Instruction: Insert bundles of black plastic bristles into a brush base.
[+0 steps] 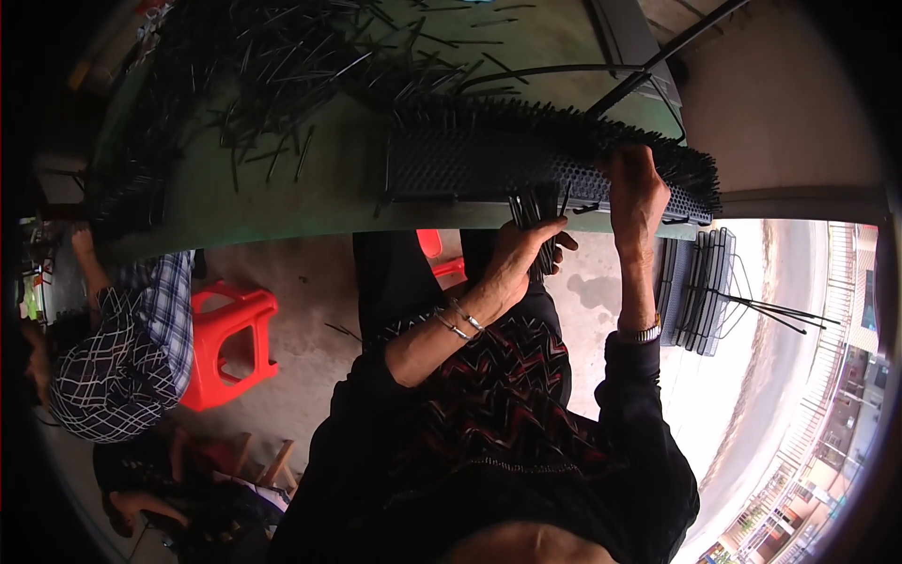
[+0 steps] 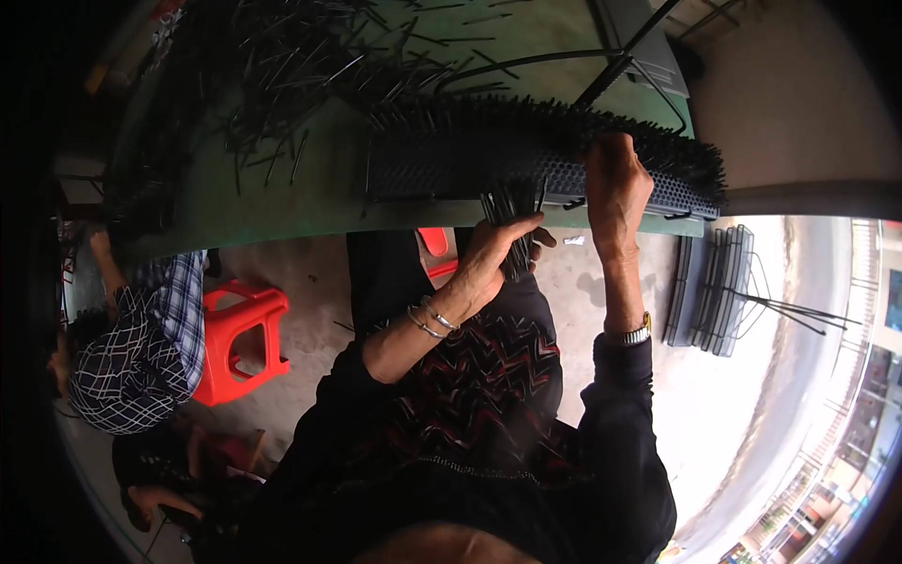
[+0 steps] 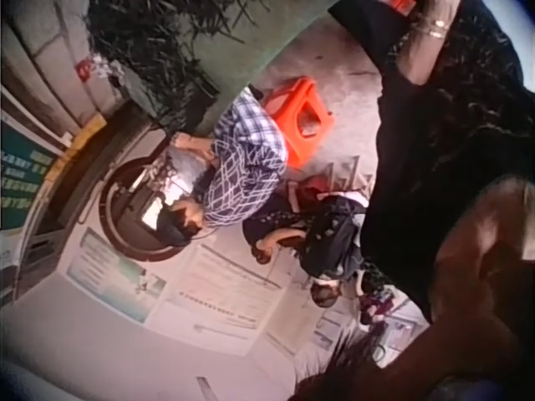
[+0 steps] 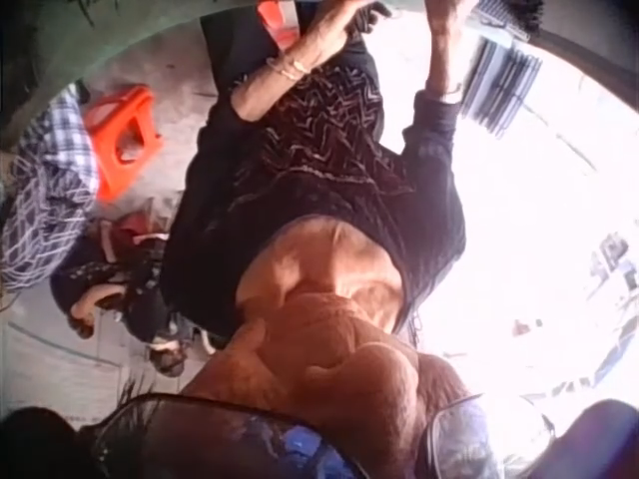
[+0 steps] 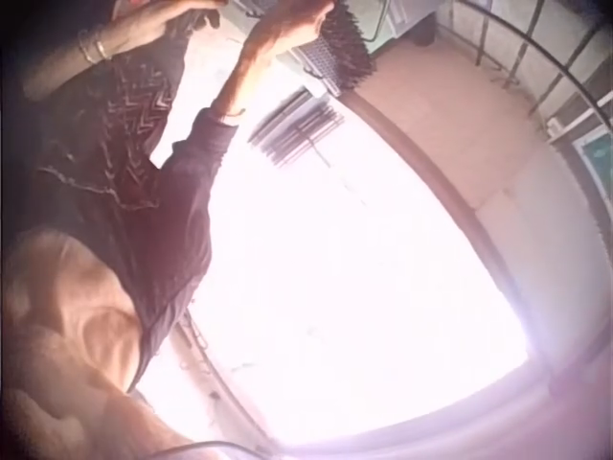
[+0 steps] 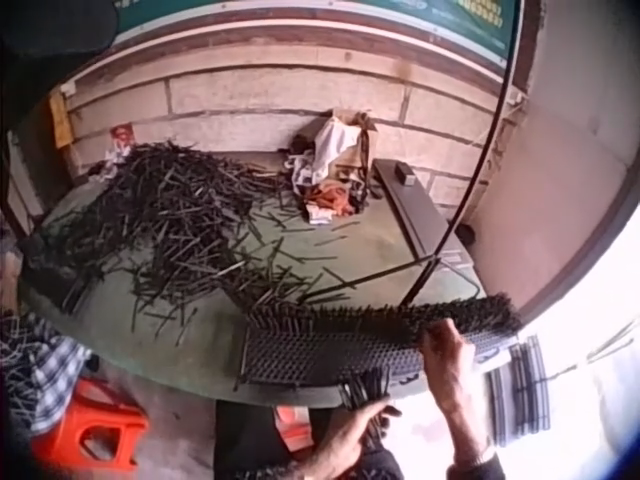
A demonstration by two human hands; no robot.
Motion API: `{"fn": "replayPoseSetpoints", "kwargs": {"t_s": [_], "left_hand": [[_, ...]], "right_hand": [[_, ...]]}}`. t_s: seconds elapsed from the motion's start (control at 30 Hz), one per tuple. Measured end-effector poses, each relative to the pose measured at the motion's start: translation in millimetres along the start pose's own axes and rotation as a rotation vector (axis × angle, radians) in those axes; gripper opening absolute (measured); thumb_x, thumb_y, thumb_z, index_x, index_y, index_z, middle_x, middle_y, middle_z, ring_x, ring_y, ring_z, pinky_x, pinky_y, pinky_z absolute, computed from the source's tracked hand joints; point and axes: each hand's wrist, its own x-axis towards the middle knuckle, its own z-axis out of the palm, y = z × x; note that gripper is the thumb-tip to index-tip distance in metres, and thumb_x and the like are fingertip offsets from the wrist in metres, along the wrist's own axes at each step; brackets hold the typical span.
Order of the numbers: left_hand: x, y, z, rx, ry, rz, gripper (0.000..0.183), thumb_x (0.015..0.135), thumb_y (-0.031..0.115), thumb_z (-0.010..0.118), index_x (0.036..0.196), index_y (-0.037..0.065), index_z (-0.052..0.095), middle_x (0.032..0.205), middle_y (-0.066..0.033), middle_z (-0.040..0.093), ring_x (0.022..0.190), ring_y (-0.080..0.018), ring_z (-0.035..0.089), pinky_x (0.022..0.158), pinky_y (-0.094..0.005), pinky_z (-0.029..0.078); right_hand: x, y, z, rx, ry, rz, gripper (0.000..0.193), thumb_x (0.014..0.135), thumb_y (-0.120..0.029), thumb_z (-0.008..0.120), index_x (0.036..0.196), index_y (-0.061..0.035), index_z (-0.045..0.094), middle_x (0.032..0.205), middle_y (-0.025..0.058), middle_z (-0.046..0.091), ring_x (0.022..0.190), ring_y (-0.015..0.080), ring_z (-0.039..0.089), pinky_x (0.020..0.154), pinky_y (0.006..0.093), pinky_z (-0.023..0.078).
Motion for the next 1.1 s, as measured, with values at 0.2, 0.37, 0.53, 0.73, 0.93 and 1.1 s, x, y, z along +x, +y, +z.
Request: {"fn": "replayPoseSetpoints", "kwargs": {"t_s": [0.2, 0.37, 0.53, 0.73, 0.93, 1.1], "left_hand": [[-2, 1, -1, 0.017, 0.027, -0.013, 0.020, 0.084, 0.023, 0.067, 0.087, 0.003, 0.065, 0.076, -0.0082, 0.068, 0.058, -0.0107, 0.056, 0.050, -0.0252, 0.044], [-1, 3, -1, 0.013, 0.072, -0.037, 0.018, 0.083, 0.021, 0.068, 0.085, 0.004, 0.065, 0.073, -0.0067, 0.066, 0.058, -0.0111, 0.057, 0.051, -0.0259, 0.044], [3, -1, -5, -0.004, 0.035, 0.015, 0.020, 0.081, 0.022, 0.070, 0.083, 0.003, 0.065, 0.070, -0.0067, 0.065, 0.053, -0.0116, 0.055, 0.048, -0.0248, 0.045], [1, 2, -2, 0.035, 0.029, 0.030, 0.019, 0.084, 0.022, 0.066, 0.083, 0.003, 0.065, 0.073, -0.0074, 0.066, 0.058, -0.0115, 0.057, 0.050, -0.0268, 0.043], [0, 4, 1, 0.037, 0.031, 0.037, 0.022, 0.083, 0.023, 0.067, 0.087, 0.002, 0.066, 0.072, -0.0090, 0.067, 0.054, -0.0113, 0.056, 0.048, -0.0244, 0.044], [2, 2, 1, 0.027, 0.024, 0.075, 0.022, 0.082, 0.023, 0.068, 0.083, 0.001, 0.067, 0.071, -0.0090, 0.067, 0.054, -0.0109, 0.056, 0.048, -0.0243, 0.044]], "right_hand": [[5, 2, 0, 0.062, -0.054, -0.004, 0.008, 0.089, -0.009, 0.059, 0.094, -0.0032, 0.060, 0.078, 0.0097, 0.068, 0.068, 0.0175, 0.067, 0.062, 0.0280, 0.050], [9, 0, -4, -0.005, -0.109, -0.023, 0.012, 0.090, -0.012, 0.058, 0.096, -0.0030, 0.062, 0.080, 0.0080, 0.071, 0.072, 0.0118, 0.068, 0.066, 0.0252, 0.051], [9, -2, -4, 0.018, -0.131, 0.015, 0.011, 0.089, -0.011, 0.058, 0.095, -0.0024, 0.062, 0.078, 0.0084, 0.070, 0.070, 0.0118, 0.067, 0.065, 0.0259, 0.051], [11, 0, 3, -0.245, -0.115, -0.176, 0.008, 0.087, -0.013, 0.061, 0.094, -0.0098, 0.065, 0.090, 0.0072, 0.063, 0.077, 0.0198, 0.064, 0.065, 0.0301, 0.050], [12, 4, 15, -0.273, -0.101, -0.140, 0.018, 0.084, -0.019, 0.065, 0.102, -0.0192, 0.069, 0.099, 0.0046, 0.059, 0.083, 0.0242, 0.059, 0.071, 0.0348, 0.048], [0, 2, 17, -0.581, -0.108, -0.296, 0.029, 0.088, -0.022, 0.063, 0.117, -0.0258, 0.066, 0.108, 0.0046, 0.058, 0.102, 0.0244, 0.054, 0.086, 0.0371, 0.042]]}}
